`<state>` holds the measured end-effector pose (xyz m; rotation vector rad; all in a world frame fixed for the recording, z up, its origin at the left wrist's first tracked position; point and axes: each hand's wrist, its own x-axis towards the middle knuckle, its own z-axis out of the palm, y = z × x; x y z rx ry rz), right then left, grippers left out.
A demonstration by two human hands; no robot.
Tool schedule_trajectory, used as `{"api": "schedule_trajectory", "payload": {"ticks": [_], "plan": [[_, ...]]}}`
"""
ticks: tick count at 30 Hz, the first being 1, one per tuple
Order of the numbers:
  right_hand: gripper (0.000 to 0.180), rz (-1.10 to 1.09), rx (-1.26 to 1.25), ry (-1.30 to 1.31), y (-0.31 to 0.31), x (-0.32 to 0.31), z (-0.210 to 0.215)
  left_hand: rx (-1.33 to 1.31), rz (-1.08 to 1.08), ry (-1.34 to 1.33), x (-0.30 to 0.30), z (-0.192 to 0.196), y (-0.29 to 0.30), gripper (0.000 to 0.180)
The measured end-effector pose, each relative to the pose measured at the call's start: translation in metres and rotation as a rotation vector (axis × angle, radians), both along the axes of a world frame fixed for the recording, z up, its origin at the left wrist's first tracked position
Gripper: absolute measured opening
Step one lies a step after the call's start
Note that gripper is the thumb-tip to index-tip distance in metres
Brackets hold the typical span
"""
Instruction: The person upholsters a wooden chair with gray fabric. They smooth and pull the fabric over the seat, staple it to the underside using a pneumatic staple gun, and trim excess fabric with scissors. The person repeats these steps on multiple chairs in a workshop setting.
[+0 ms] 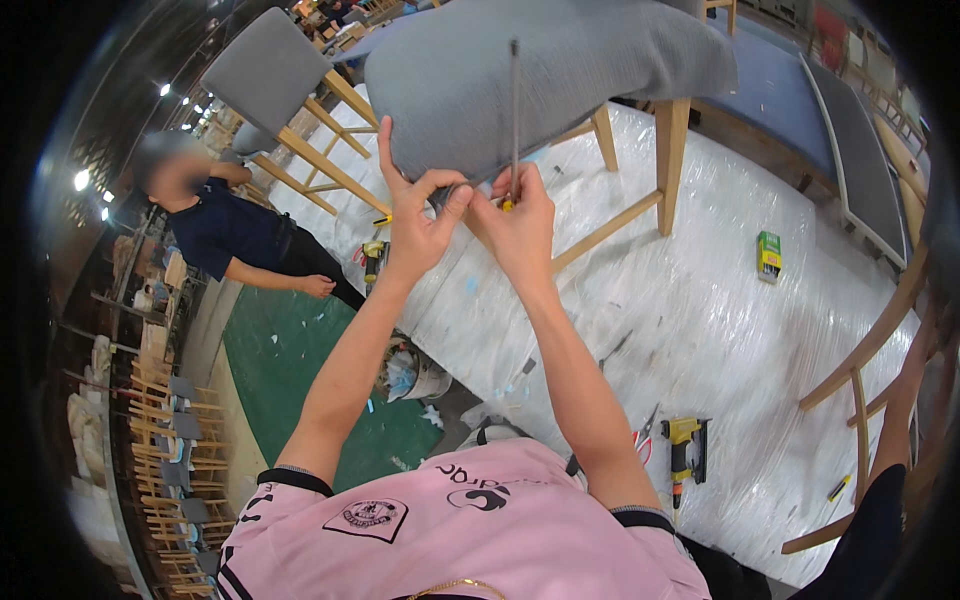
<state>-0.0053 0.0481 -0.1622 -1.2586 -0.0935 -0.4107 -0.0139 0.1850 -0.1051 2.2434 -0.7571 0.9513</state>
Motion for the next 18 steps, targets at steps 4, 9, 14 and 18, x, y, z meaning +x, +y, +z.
{"api": "schedule_trajectory", "payload": {"ticks": [4,9,14,18], "plan": [[0.036,0.001,-0.093,0.084,-0.005,0.004,0.001,-0.031,-0.030,0.083,-0.002,0.000,0.003,0.017],[0.044,-0.086,-0.327,-0.014,-0.025,-0.025,-0.019,0.015,-0.022,0.030,-0.002,0.002,0.003,0.013],[0.033,-0.011,-0.317,0.033,-0.058,-0.064,-0.102,0.081,0.018,0.001,0.000,-0.001,0.006,0.014],[0.033,0.005,-0.481,0.068,-0.067,-0.076,-0.100,0.092,0.021,-0.006,-0.002,-0.001,0.008,0.015]]}}
